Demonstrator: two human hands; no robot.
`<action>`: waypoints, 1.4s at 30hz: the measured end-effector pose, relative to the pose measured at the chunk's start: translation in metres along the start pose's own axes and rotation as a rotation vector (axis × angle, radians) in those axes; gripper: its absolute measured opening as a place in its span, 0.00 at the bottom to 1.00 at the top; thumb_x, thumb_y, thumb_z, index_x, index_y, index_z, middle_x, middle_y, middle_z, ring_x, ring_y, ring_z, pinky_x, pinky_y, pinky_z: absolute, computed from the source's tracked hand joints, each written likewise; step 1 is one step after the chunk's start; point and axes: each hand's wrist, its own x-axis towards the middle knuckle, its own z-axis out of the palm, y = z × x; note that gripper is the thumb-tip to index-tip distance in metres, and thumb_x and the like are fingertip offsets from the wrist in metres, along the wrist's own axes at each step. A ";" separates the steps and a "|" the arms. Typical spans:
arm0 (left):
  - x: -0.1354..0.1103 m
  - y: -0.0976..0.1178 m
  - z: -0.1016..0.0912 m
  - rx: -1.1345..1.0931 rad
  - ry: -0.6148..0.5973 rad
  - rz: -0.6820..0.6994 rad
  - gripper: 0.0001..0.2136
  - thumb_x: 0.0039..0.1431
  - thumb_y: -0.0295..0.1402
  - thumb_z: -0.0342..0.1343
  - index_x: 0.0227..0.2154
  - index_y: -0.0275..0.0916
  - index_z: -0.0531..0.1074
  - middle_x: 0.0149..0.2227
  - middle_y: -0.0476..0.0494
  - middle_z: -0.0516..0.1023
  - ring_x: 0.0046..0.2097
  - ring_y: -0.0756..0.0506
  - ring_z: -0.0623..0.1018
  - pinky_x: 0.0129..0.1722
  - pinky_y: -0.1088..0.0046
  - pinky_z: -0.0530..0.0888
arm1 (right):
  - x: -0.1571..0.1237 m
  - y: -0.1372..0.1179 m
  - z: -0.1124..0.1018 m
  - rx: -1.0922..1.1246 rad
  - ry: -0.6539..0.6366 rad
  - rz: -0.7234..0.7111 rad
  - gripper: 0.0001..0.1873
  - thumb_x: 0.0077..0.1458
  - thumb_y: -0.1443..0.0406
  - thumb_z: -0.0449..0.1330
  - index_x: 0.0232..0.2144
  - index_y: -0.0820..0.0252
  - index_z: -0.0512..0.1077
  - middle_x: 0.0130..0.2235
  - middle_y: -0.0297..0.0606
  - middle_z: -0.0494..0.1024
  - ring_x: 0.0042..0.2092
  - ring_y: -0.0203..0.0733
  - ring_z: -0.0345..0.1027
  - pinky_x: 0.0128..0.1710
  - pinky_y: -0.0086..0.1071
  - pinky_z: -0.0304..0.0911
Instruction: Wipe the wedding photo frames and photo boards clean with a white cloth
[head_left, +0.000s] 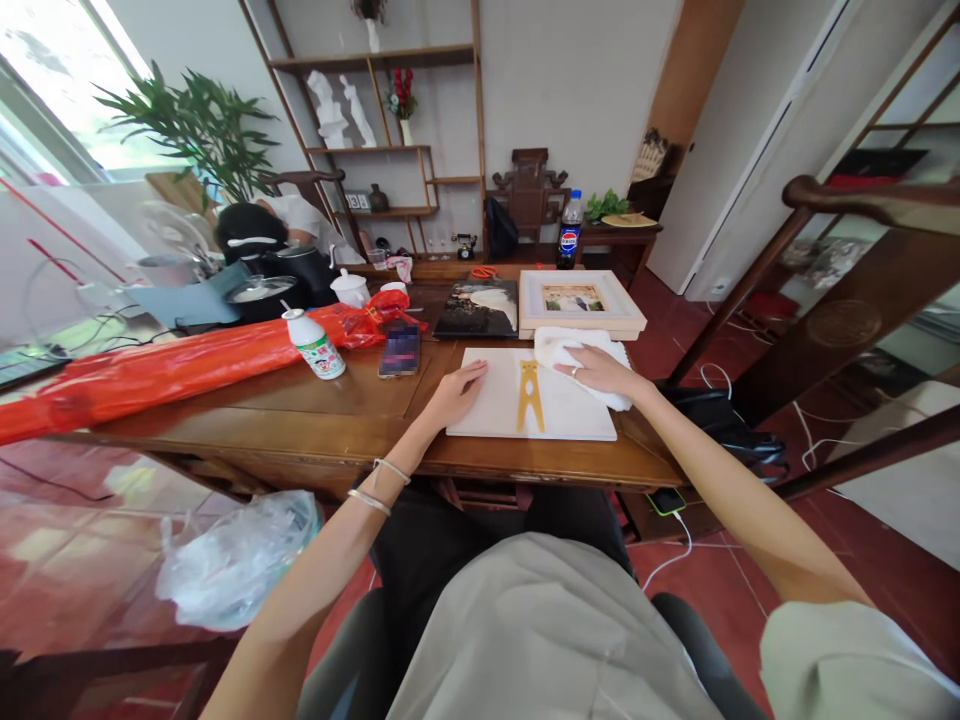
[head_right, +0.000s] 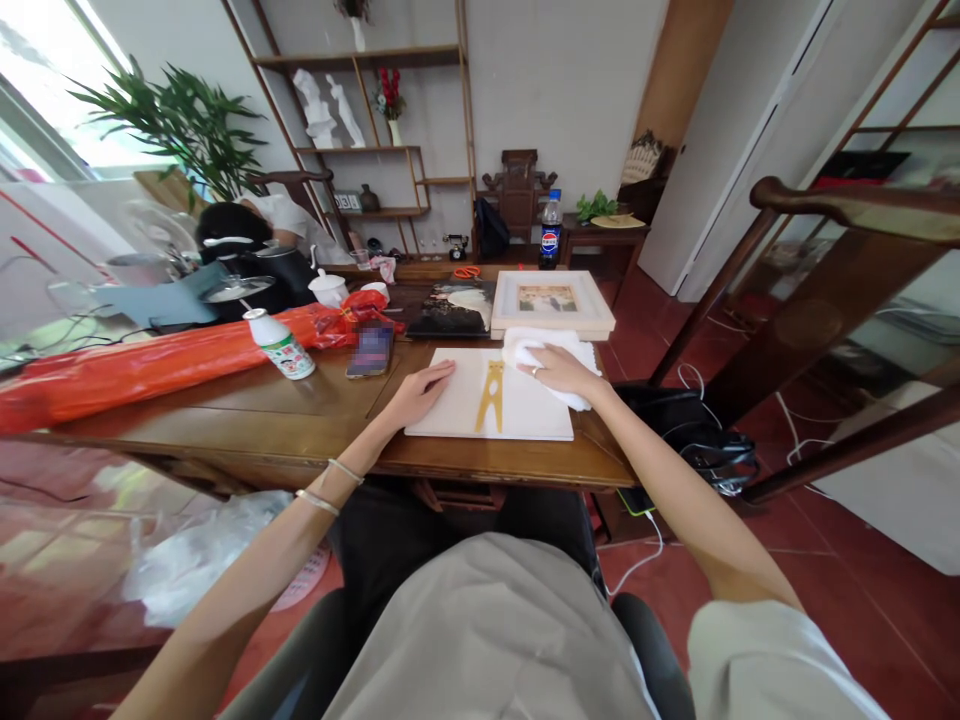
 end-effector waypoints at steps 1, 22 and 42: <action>0.000 0.000 0.000 0.002 0.003 -0.005 0.19 0.60 0.36 0.45 0.51 0.36 0.71 0.57 0.43 0.69 0.60 0.44 0.66 0.63 0.64 0.59 | -0.002 -0.001 -0.002 0.007 0.000 0.029 0.25 0.60 0.51 0.47 0.49 0.60 0.69 0.54 0.48 0.71 0.55 0.57 0.63 0.53 0.45 0.58; 0.000 -0.001 0.001 0.002 0.003 0.006 0.19 0.60 0.33 0.44 0.51 0.35 0.71 0.57 0.42 0.69 0.60 0.45 0.67 0.63 0.64 0.60 | -0.007 0.014 -0.002 -0.010 -0.056 0.033 0.29 0.57 0.49 0.50 0.53 0.60 0.66 0.57 0.47 0.68 0.61 0.60 0.54 0.56 0.49 0.55; 0.000 -0.001 0.002 0.016 0.005 -0.006 0.19 0.61 0.34 0.44 0.51 0.36 0.71 0.58 0.44 0.68 0.60 0.44 0.66 0.63 0.64 0.59 | -0.075 -0.057 -0.015 -0.153 -0.114 -0.153 0.18 0.55 0.69 0.50 0.46 0.59 0.71 0.46 0.47 0.76 0.49 0.53 0.69 0.45 0.42 0.64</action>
